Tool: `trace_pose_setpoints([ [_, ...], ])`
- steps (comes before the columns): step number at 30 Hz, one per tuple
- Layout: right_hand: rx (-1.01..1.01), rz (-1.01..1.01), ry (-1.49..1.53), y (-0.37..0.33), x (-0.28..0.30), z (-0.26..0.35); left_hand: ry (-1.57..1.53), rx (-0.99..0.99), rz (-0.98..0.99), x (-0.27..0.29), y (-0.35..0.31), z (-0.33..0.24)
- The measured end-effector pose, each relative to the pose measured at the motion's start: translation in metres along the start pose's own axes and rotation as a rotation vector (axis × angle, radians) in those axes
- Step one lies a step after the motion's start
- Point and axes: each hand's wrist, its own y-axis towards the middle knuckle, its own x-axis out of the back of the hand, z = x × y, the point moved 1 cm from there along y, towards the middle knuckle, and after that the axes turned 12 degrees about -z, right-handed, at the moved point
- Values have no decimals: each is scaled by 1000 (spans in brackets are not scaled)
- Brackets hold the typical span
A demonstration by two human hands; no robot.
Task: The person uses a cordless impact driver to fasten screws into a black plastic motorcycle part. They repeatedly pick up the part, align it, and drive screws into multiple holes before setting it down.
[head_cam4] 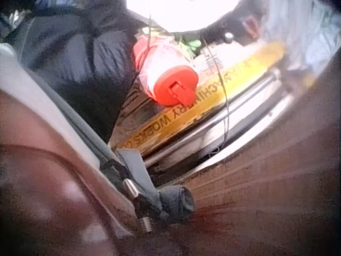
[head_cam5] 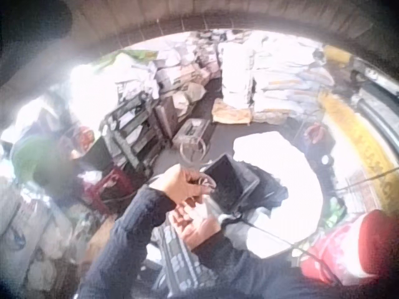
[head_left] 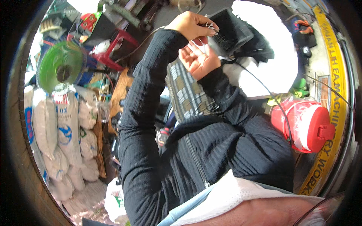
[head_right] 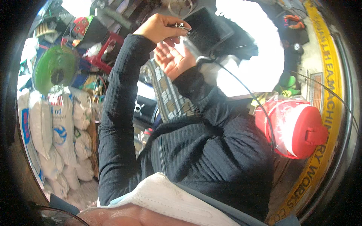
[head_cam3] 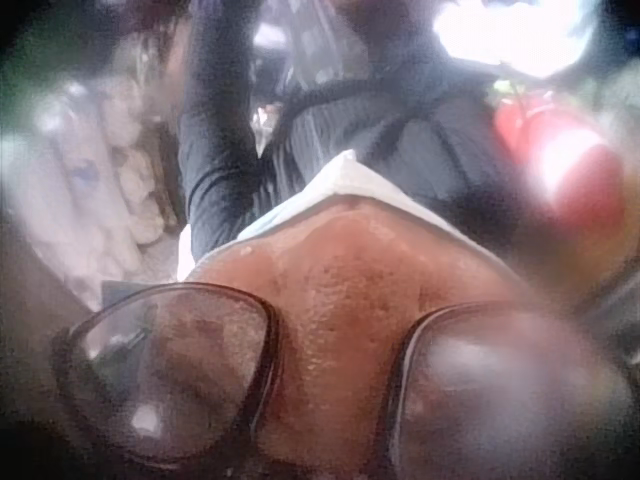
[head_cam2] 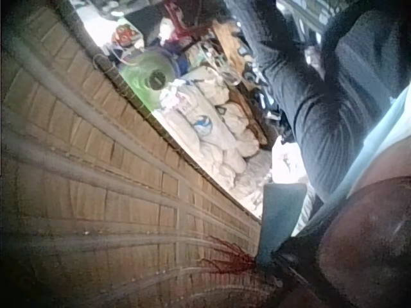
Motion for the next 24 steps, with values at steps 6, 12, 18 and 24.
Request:
trace_pose_setpoints([
  [6,-370,532,-142,29,38,-33,764,-221,-530,-23,-112,65],
  [12,-367,-170,-941,10,59,-127,737,82,-669,-27,-229,105],
  [18,-1392,29,-415,102,139,-164,378,290,-1182,20,-381,86],
  [24,-956,-48,-749,108,161,-158,712,1206,-1541,-42,-671,151],
])
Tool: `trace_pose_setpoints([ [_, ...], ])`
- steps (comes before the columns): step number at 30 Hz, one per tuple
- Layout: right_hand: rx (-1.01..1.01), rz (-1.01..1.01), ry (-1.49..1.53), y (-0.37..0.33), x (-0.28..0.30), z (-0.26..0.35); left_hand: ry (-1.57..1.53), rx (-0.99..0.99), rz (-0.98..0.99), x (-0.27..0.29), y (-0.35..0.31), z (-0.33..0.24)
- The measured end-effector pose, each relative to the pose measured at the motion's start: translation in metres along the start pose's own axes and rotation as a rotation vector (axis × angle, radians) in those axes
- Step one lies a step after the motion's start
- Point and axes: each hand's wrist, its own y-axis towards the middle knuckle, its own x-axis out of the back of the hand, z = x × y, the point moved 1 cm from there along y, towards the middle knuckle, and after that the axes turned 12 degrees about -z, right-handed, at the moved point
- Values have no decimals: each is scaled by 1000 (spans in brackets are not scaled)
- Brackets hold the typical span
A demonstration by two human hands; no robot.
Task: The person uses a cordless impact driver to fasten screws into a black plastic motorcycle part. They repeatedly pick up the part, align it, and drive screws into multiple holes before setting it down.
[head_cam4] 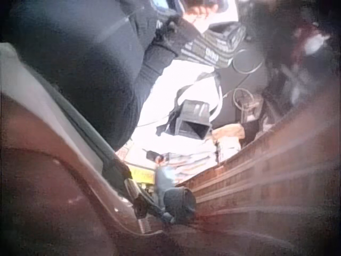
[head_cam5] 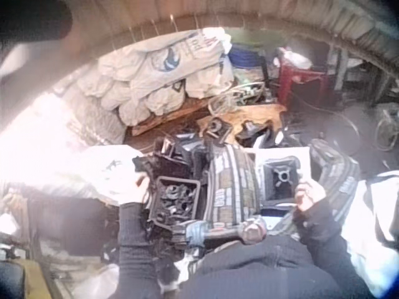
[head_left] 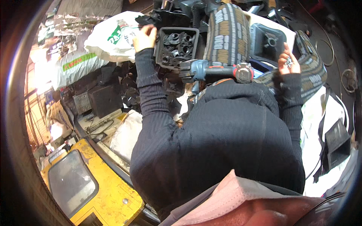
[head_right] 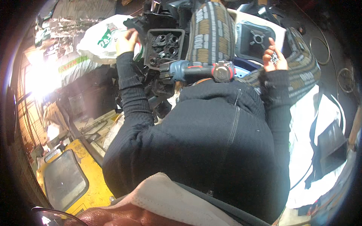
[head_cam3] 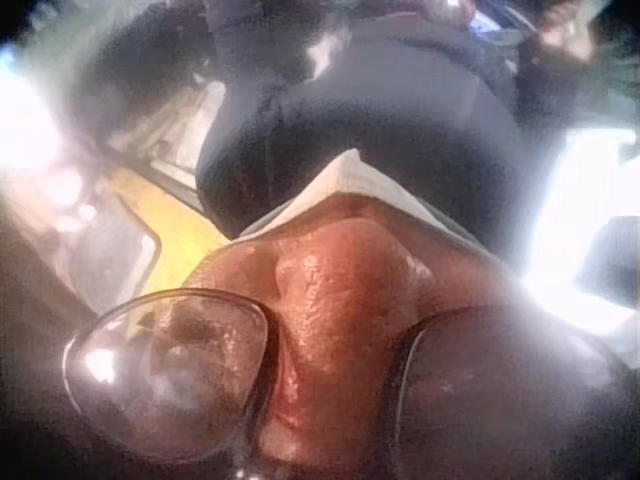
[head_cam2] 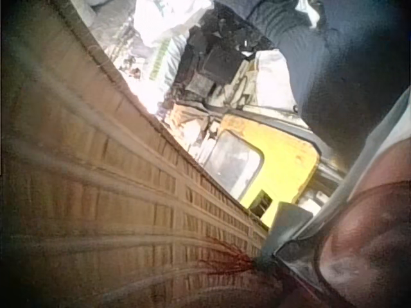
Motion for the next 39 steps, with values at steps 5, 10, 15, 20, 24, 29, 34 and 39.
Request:
trace_pose_setpoints([
  [5,113,-136,-86,3,-23,-1,135,213,367,-67,-65,111],
  [10,23,107,-110,-1,-11,34,432,454,478,-147,-90,82],
  [15,120,151,-18,0,4,57,147,510,336,-148,-79,119],
  [20,147,-80,89,21,67,101,-246,306,137,-93,-18,66],
  [24,322,-115,83,36,51,84,-572,41,212,-94,6,-90],
  [29,314,-57,43,29,33,67,-389,-940,173,-187,-40,-252],
  [34,420,-78,1,15,13,49,-183,-1262,360,-246,-95,-260],
  [39,380,-90,-60,4,10,48,-254,-1240,461,-248,-101,-261],
])
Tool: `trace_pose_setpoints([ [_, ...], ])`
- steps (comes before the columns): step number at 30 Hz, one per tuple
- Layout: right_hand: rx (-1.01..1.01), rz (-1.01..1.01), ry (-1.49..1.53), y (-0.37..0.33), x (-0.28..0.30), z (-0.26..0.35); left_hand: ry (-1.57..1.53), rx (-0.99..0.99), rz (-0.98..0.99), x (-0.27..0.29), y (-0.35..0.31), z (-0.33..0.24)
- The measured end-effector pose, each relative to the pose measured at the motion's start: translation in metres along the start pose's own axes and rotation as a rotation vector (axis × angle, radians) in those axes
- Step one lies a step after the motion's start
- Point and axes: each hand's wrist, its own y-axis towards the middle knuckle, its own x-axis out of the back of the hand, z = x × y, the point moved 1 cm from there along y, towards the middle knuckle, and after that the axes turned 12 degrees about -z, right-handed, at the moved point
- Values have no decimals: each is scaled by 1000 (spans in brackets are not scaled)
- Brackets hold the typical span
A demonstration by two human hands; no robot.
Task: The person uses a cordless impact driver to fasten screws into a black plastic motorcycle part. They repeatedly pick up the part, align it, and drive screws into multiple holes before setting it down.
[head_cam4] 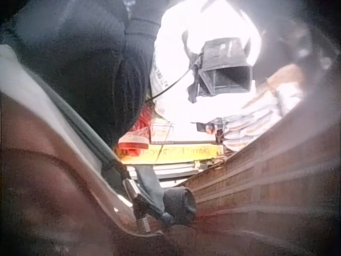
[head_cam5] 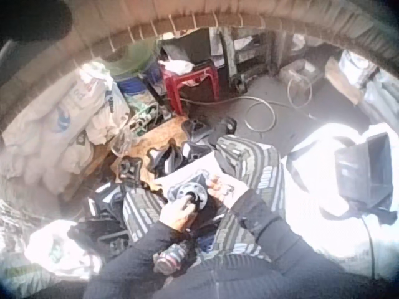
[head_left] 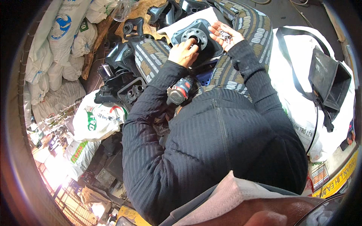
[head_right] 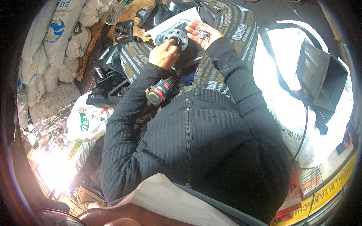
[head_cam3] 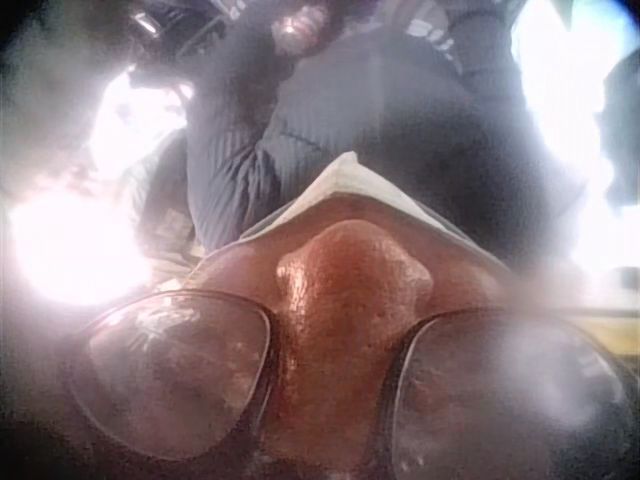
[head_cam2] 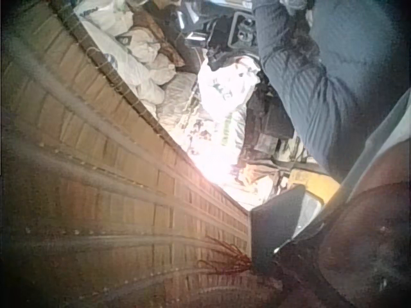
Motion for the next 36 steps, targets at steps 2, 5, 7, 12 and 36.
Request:
trace_pose_setpoints([
  [2,-46,41,-9,-3,-2,-3,-85,51,-75,8,8,-3],
  [5,-126,209,15,-6,-3,-9,-304,360,-163,37,30,-12],
  [7,-121,203,-182,-19,-15,-12,-322,330,-177,54,47,-12],
  [12,-192,57,-415,-33,-20,-37,-315,104,-59,59,56,-25],
  [36,-231,-204,-368,-19,18,-46,-1008,959,63,35,17,59],
])
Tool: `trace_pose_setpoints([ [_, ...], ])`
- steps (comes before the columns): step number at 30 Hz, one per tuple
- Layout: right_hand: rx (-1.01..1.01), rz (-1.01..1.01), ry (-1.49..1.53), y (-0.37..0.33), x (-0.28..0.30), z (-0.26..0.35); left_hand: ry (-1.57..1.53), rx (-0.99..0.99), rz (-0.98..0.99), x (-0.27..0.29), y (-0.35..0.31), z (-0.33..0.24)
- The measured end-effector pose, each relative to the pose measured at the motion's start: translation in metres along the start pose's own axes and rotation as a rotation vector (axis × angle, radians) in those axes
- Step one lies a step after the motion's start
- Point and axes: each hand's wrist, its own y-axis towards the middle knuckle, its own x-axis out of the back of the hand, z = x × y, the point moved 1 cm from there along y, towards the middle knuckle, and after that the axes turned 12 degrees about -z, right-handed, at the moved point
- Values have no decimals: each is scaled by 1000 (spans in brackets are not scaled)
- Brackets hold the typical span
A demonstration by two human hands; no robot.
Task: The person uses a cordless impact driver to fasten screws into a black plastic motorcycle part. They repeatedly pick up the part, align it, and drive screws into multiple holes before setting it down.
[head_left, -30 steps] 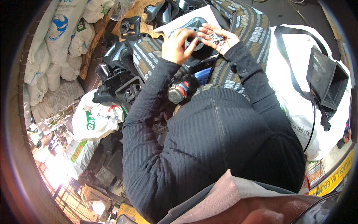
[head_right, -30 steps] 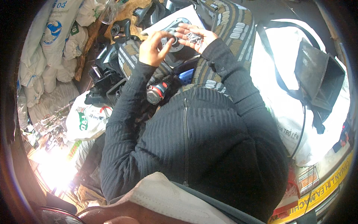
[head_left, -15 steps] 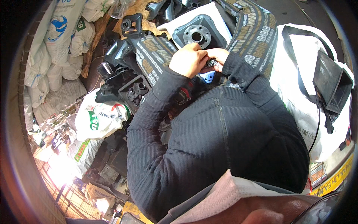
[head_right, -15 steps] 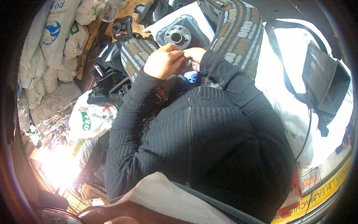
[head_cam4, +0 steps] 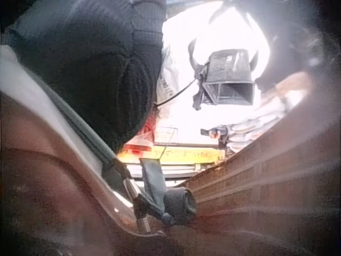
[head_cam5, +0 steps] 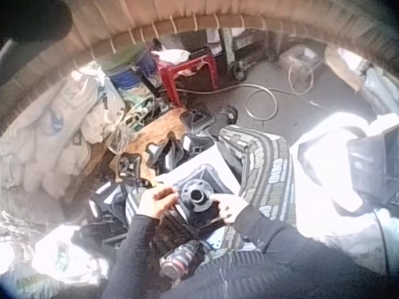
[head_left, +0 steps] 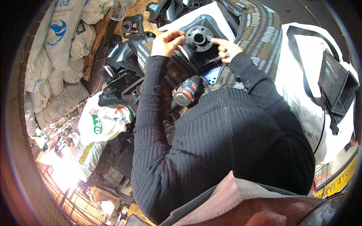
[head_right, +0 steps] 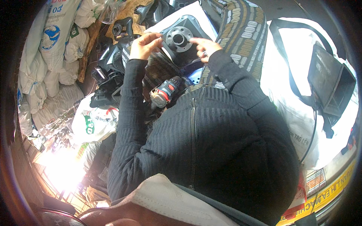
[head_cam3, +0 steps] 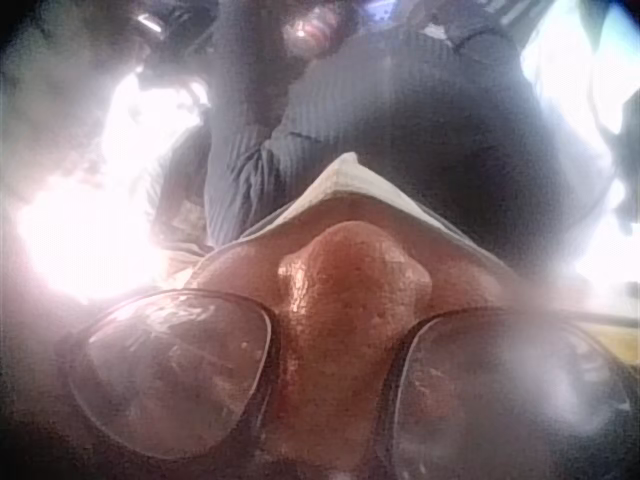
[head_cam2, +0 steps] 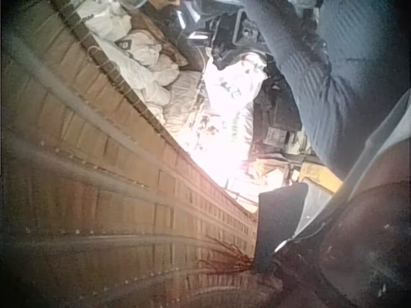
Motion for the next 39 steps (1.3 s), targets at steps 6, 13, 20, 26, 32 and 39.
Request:
trace_pose_setpoints([
  [6,176,-390,-1,16,-21,-5,512,-471,-315,-21,13,23],
  [13,374,-411,-405,33,-25,-6,914,-519,-277,-34,5,23],
  [20,491,-220,-345,27,-34,4,261,109,-18,-1,7,21],
  [26,524,-210,-375,25,-36,10,-360,476,-49,-5,6,37],
  [32,569,-202,-422,33,-37,7,-559,536,-62,-7,13,63],
  [39,622,-267,-449,38,-34,3,-502,483,-85,-13,15,63],
])
